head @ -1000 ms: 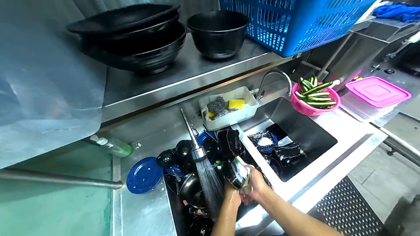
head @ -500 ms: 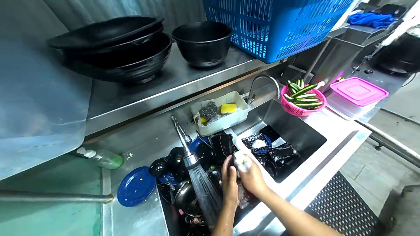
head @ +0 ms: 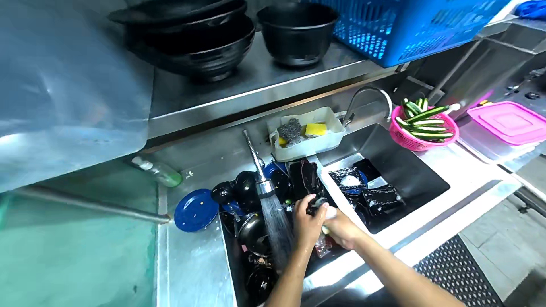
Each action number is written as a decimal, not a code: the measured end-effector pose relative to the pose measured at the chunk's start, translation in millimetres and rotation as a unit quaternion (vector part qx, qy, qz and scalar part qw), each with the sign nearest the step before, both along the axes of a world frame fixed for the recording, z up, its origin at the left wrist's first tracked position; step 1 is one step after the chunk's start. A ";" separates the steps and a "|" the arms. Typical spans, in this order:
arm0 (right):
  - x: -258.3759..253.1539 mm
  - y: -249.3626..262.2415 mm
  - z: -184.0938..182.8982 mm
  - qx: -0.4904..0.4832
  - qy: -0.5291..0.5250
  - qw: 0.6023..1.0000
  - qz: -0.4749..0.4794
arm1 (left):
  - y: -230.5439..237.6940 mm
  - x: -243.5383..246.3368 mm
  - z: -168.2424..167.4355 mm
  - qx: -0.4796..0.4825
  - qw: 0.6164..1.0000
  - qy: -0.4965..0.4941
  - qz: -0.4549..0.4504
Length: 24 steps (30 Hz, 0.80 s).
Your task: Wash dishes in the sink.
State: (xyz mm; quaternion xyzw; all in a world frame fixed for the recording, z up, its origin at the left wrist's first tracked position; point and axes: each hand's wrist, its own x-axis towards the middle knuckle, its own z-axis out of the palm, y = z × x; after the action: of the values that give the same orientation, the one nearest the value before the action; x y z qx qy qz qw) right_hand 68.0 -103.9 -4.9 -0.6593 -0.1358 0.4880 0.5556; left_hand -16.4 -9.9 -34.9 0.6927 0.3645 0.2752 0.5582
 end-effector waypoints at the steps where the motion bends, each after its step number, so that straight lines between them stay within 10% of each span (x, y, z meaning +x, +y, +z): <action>1: 3.9 -5.0 7.7 0.019 0.075 0.997 -0.030 | -0.5 -1.1 -7.9 -0.043 0.998 -0.041 0.005; 6: 38.6 -30.2 11.0 0.070 -0.004 0.978 -0.197 | -1.1 -2.4 -12.5 -0.282 0.946 -0.153 0.051; 12: 42.4 -48.8 -28.1 -0.048 -0.145 0.985 -0.078 | -34.1 0.7 -16.1 -0.358 0.919 -0.114 -0.118; 17: 109.5 -82.2 -55.7 -0.177 -0.174 0.932 -0.264 | 11.8 -85.8 -57.9 -0.173 0.939 0.267 -0.132; 20: 139.2 -106.7 -91.0 -0.297 -0.139 0.893 -0.309 | 35.0 -153.7 -92.1 -0.089 0.815 0.553 -0.148; 24: 152.7 -101.4 -106.7 -0.350 -0.097 0.880 -0.305 | 21.8 -190.1 -123.2 -0.023 0.695 0.695 -0.183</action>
State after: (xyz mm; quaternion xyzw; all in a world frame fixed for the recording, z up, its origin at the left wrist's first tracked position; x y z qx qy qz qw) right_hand 220.6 -205.3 -111.6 -0.8637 0.1982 0.2432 0.3945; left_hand -206.5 11.9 -158.1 0.7267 0.5204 -0.4008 0.2012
